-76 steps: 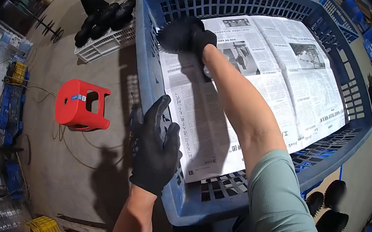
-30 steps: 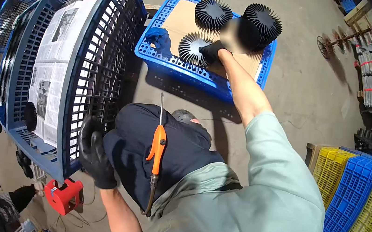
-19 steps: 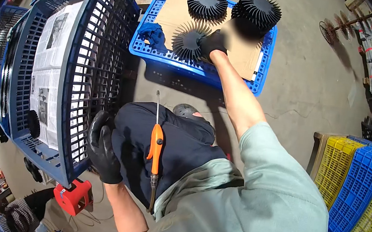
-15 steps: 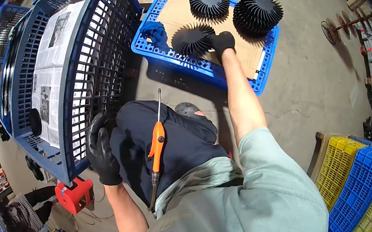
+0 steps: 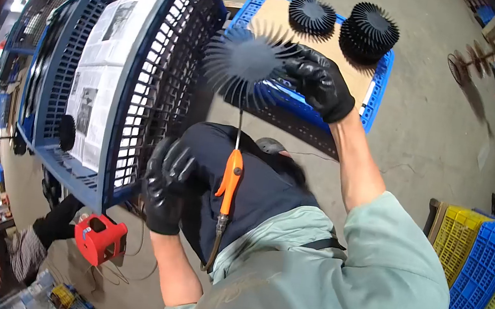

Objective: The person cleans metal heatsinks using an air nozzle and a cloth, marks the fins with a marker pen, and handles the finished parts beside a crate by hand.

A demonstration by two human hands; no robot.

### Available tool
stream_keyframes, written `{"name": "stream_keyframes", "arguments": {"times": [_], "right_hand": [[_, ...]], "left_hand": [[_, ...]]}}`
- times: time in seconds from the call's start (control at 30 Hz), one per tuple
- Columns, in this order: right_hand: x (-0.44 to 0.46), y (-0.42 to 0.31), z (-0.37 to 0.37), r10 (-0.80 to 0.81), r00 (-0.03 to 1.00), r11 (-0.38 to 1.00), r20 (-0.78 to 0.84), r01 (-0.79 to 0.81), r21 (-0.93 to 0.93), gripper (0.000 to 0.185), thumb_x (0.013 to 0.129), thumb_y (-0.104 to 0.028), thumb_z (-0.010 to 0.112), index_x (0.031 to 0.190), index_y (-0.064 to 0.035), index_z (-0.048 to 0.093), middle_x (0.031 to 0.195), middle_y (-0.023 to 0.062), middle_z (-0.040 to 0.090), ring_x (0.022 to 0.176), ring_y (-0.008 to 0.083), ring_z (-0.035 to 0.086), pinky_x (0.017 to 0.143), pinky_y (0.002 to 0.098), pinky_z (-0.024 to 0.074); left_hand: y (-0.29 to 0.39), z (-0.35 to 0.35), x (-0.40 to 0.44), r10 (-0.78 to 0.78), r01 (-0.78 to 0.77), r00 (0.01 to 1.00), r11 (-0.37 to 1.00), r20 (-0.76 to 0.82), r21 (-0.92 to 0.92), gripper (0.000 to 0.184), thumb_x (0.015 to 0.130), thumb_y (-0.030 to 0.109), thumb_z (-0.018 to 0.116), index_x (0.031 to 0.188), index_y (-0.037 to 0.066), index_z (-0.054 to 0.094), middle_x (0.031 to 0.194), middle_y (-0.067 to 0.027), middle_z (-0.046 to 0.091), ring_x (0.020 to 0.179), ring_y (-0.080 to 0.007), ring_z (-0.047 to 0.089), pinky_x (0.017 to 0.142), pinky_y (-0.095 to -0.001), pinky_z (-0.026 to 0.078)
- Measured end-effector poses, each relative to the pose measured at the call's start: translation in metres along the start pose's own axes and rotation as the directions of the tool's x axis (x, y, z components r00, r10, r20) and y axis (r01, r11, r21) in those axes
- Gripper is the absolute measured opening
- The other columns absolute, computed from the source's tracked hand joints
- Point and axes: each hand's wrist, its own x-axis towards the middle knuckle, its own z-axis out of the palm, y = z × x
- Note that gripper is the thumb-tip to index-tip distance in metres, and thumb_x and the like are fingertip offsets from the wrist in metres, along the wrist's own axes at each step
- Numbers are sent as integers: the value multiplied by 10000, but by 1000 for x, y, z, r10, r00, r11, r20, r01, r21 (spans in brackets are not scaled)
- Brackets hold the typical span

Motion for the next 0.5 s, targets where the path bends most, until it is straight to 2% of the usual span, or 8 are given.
{"name": "stream_keyframes", "arguments": {"times": [0.07,0.13,0.27,0.3,0.37,0.43,0.47,0.5], "right_hand": [[-9,-4,38,69,993,996,90,-63,-70,427,869,-54,600,1270,48,496,1129,105,611,1004,186,614,836,315,514],[-17,-7,86,182,967,978,179,-158,-139,448,863,-50,610,1284,49,493,1141,102,616,1014,176,607,842,304,506],[-34,8,143,293,931,780,217,-102,-617,484,866,-76,634,1320,9,491,1099,81,634,983,131,606,845,275,493],[-34,25,142,230,956,847,184,-104,-522,475,873,-110,645,1313,-6,503,1038,68,640,955,120,614,835,267,497],[-41,36,133,8,996,720,85,53,-692,401,895,-167,643,1246,4,552,930,57,640,873,109,615,758,269,502],[-66,42,135,150,975,517,-163,-218,-828,332,916,-223,626,1145,16,596,867,57,647,797,105,611,683,276,488],[-81,50,129,291,934,473,-206,-328,-818,328,907,-258,638,1090,12,607,844,63,650,759,116,613,658,285,479],[-93,59,127,422,871,407,-252,-431,-805,333,898,-293,650,1034,9,619,820,68,654,722,126,615,633,295,470]], "left_hand": [[-5,0,2,-48,66,995,971,83,-230,772,914,536,522,1443,14,313,1415,-195,427,1288,-344,441,1092,-479,345],[-17,-11,5,37,-30,998,989,49,-148,568,911,214,549,1400,-13,370,1371,-190,464,1229,-285,496,1029,-397,403],[-33,-30,-28,193,-178,958,980,-212,85,339,869,-14,586,1205,-36,554,1207,-151,594,1129,-222,566,977,-327,435],[-32,-35,-39,160,-169,952,985,-262,-14,309,869,-2,577,1177,-26,573,1184,-145,610,1114,-229,578,976,-339,442],[-29,-44,-62,92,-178,928,961,-360,-212,259,870,23,559,1122,-7,613,1138,-133,642,1085,-243,600,974,-363,456],[-4,-49,-81,-137,-103,960,636,-244,-765,284,870,53,547,1143,7,614,1154,-136,638,1088,-254,602,972,-380,468],[-16,-63,-92,-79,-164,955,662,-286,-731,338,896,143,543,1208,24,593,1208,-122,623,1129,-281,579,1003,-448,449],[-23,-72,-100,-50,-245,921,694,-385,-677,338,895,132,540,1211,25,592,1214,-121,620,1130,-280,577,1001,-447,451]]}}
